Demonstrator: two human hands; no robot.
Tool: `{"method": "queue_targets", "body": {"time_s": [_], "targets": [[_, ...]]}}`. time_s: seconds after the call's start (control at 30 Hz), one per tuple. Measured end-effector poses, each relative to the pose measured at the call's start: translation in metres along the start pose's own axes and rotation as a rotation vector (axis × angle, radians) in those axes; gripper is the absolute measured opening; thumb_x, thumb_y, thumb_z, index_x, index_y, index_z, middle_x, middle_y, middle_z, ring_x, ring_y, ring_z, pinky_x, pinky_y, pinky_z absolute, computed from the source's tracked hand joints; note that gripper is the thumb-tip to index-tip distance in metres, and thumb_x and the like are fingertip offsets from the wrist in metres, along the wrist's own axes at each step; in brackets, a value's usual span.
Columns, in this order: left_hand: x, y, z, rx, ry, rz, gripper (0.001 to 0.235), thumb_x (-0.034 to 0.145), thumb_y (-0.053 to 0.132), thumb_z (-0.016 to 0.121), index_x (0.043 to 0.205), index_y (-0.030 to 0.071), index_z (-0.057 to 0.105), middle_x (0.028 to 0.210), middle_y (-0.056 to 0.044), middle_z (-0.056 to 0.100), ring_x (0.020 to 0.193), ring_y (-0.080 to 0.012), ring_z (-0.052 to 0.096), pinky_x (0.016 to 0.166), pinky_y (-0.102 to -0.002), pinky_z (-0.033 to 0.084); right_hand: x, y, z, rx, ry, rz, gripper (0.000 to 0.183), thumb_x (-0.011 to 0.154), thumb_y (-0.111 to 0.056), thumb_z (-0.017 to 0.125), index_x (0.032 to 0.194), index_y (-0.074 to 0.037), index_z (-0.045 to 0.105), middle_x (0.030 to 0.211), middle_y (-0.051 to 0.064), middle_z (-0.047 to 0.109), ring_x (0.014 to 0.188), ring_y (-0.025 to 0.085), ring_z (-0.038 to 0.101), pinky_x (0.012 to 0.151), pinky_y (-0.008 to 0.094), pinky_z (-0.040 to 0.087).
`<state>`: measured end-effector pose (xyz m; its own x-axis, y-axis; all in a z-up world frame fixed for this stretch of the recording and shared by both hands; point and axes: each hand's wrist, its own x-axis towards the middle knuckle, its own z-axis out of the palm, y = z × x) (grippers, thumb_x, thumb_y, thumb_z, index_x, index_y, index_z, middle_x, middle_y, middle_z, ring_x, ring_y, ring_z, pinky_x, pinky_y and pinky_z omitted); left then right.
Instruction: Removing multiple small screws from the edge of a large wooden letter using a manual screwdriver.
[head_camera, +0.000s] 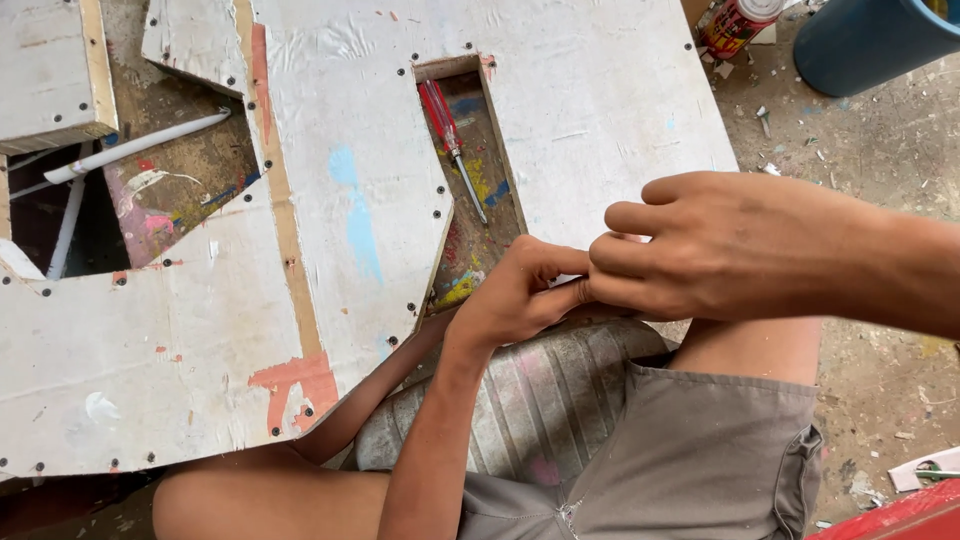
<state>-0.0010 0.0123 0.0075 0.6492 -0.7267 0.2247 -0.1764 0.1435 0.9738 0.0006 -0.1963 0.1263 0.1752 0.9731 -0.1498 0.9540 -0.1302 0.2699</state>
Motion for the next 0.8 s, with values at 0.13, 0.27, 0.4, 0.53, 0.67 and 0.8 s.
{"method": "queue_targets", "body": {"time_s": [0.13,0.27,0.4,0.53,0.67,0.8], "targets": [[0.001,0.002,-0.006,0.022,-0.034,-0.005,0.024,0.100,0.009,0.058,0.076,0.009,0.058,0.071,0.009,0.030,0.067,-0.0064,0.023,0.054,-0.027,0.021,-0.001,0.006,0.012,0.074,0.025,-0.030,0.006,0.101,-0.012,0.059,0.096,-0.014,0.058,0.078,0.000,0.056,0.068,0.021,0.053,0.060,0.036,0.050],[0.002,-0.004,-0.006,-0.016,-0.071,-0.029,0.018,0.100,0.014,0.060,0.086,0.009,0.070,0.072,0.011,0.038,0.069,-0.0046,0.028,0.057,-0.025,0.026,-0.006,0.003,0.020,0.160,-0.021,0.027,0.004,0.102,-0.016,0.057,0.099,-0.014,0.056,0.079,0.001,0.058,0.067,0.022,0.053,0.059,0.038,0.050],[0.002,-0.018,-0.008,-0.090,-0.110,-0.063,0.017,0.101,0.020,0.067,0.098,0.007,0.077,0.071,0.011,0.035,0.066,-0.0048,0.026,0.055,-0.025,0.023,-0.004,-0.003,0.021,0.294,-0.042,0.158,0.010,0.100,-0.017,0.061,0.107,-0.012,0.057,0.070,-0.001,0.056,0.059,0.019,0.054,0.051,0.039,0.050],[0.006,-0.015,-0.013,-0.117,-0.165,-0.065,0.022,0.104,0.024,0.062,0.103,0.008,0.076,0.068,0.008,0.030,0.064,-0.0061,0.022,0.054,-0.026,0.019,-0.002,-0.016,0.024,0.352,0.016,0.330,0.026,0.101,-0.028,0.061,0.080,-0.016,0.051,0.066,-0.001,0.057,0.057,0.021,0.057,0.047,0.041,0.047],[0.003,-0.016,-0.012,-0.092,-0.157,-0.027,0.025,0.106,0.028,0.057,0.100,0.009,0.073,0.069,0.007,0.032,0.066,-0.0055,0.024,0.056,-0.026,0.022,0.024,-0.026,0.001,0.518,-0.482,0.842,0.044,0.107,-0.055,0.040,0.084,-0.023,0.059,0.071,-0.001,0.063,0.065,0.025,0.062,0.053,0.048,0.051],[0.002,-0.016,-0.009,-0.075,-0.092,0.016,0.021,0.105,0.025,0.061,0.106,0.007,0.071,0.080,0.007,0.060,0.074,-0.0015,0.043,0.064,-0.023,0.039,0.042,-0.022,-0.010,0.701,-0.693,1.217,0.055,0.104,-0.055,0.034,0.092,-0.029,0.081,0.074,0.009,0.077,0.080,0.032,0.071,0.081,0.048,0.052]]}}
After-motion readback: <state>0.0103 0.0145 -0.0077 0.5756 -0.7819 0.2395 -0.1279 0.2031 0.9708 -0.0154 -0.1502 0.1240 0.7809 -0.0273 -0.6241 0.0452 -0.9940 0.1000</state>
